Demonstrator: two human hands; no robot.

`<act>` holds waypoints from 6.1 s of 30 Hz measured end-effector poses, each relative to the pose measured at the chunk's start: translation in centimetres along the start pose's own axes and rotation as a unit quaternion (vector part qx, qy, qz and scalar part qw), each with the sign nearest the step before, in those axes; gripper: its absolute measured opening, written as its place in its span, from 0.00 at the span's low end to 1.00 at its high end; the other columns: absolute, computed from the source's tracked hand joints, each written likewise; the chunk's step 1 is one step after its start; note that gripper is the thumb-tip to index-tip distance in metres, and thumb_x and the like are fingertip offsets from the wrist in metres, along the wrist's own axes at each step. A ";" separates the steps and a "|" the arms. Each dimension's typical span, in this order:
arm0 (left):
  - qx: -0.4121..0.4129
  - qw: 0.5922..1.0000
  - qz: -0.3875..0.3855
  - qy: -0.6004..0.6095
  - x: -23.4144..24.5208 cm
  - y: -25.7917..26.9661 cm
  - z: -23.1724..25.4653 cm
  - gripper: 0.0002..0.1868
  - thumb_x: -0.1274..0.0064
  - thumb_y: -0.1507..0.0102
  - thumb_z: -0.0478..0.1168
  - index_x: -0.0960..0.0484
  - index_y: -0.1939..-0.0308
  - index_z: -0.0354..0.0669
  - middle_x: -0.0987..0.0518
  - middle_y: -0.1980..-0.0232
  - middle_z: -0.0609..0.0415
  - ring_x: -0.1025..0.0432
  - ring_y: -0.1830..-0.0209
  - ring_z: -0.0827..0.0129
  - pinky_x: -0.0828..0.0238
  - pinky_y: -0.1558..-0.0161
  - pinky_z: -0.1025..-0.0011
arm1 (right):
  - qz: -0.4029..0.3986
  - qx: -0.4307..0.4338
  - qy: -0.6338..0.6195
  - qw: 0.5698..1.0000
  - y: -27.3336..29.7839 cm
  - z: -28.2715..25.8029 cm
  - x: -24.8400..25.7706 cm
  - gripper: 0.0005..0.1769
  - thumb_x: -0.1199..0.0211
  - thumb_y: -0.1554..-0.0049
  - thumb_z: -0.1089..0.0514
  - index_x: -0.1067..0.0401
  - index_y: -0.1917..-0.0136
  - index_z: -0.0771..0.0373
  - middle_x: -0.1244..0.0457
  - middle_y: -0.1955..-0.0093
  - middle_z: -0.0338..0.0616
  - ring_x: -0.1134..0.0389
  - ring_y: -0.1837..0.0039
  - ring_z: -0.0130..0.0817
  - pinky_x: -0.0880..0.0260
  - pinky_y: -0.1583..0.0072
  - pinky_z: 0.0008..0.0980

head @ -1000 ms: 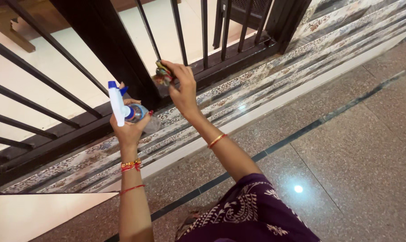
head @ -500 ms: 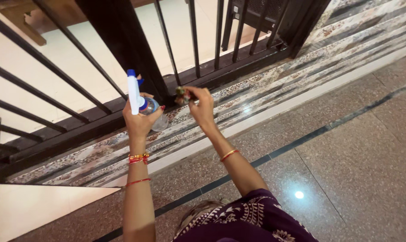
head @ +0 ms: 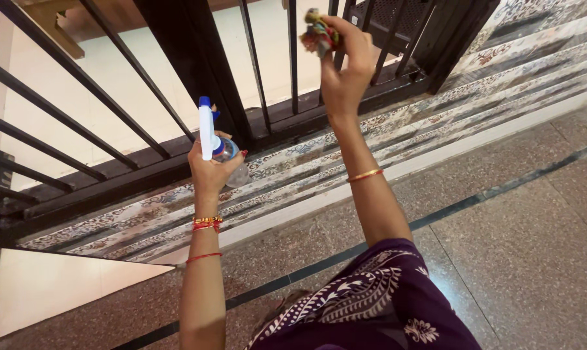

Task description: The person cleans the metal bars of a gate by spraying them with a liquid and wiping them with a cloth.

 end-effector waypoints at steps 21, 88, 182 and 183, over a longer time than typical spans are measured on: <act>-0.037 0.999 0.009 -0.008 0.0 0.2 1.0 0.21 0.31 0.49 0.31 0.21 0.55 0.37 0.18 0.58 0.55 0.24 0.59 0.75 0.25 0.54 0.74 | -0.181 -0.157 -0.080 0.968 10.4 1.9 -1.3 0.20 0.26 0.47 0.64 0.34 0.47 0.70 0.36 0.51 0.52 0.31 0.48 0.41 0.30 0.46 0.40; -0.016 0.999 -0.002 0.043 -0.1 0.2 0.7 0.22 0.31 0.50 0.30 0.20 0.54 0.38 0.20 0.60 0.58 0.24 0.61 0.78 0.24 0.57 0.76 | -0.147 -0.146 0.074 0.976 12.5 2.9 -3.5 0.22 0.32 0.44 0.66 0.22 0.38 0.49 0.32 0.51 0.36 0.38 0.48 0.29 0.37 0.49 0.24; -0.003 1.000 0.012 0.021 -0.2 0.7 -0.7 0.30 0.32 0.47 0.27 0.30 0.45 0.35 0.20 0.48 0.49 0.25 0.50 0.71 0.25 0.45 0.70 | -0.093 -0.114 -0.116 0.982 4.8 2.8 -2.9 0.22 0.30 0.40 0.63 0.30 0.34 0.55 0.30 0.40 0.40 0.27 0.40 0.31 0.22 0.43 0.29; 0.000 1.000 0.013 0.017 -0.1 0.7 -0.6 0.30 0.32 0.47 0.27 0.29 0.44 0.35 0.20 0.48 0.49 0.25 0.50 0.72 0.25 0.45 0.70 | -0.073 -0.099 -0.134 0.983 2.8 2.2 -3.0 0.22 0.30 0.40 0.62 0.31 0.35 0.55 0.31 0.39 0.42 0.27 0.41 0.31 0.22 0.45 0.27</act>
Point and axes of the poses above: each hand's wrist, its own y-axis away from the middle knuckle, its own x-axis out of the back of the hand, z = x × y, the point moved 5 cm from there along -y, towards the middle knuckle
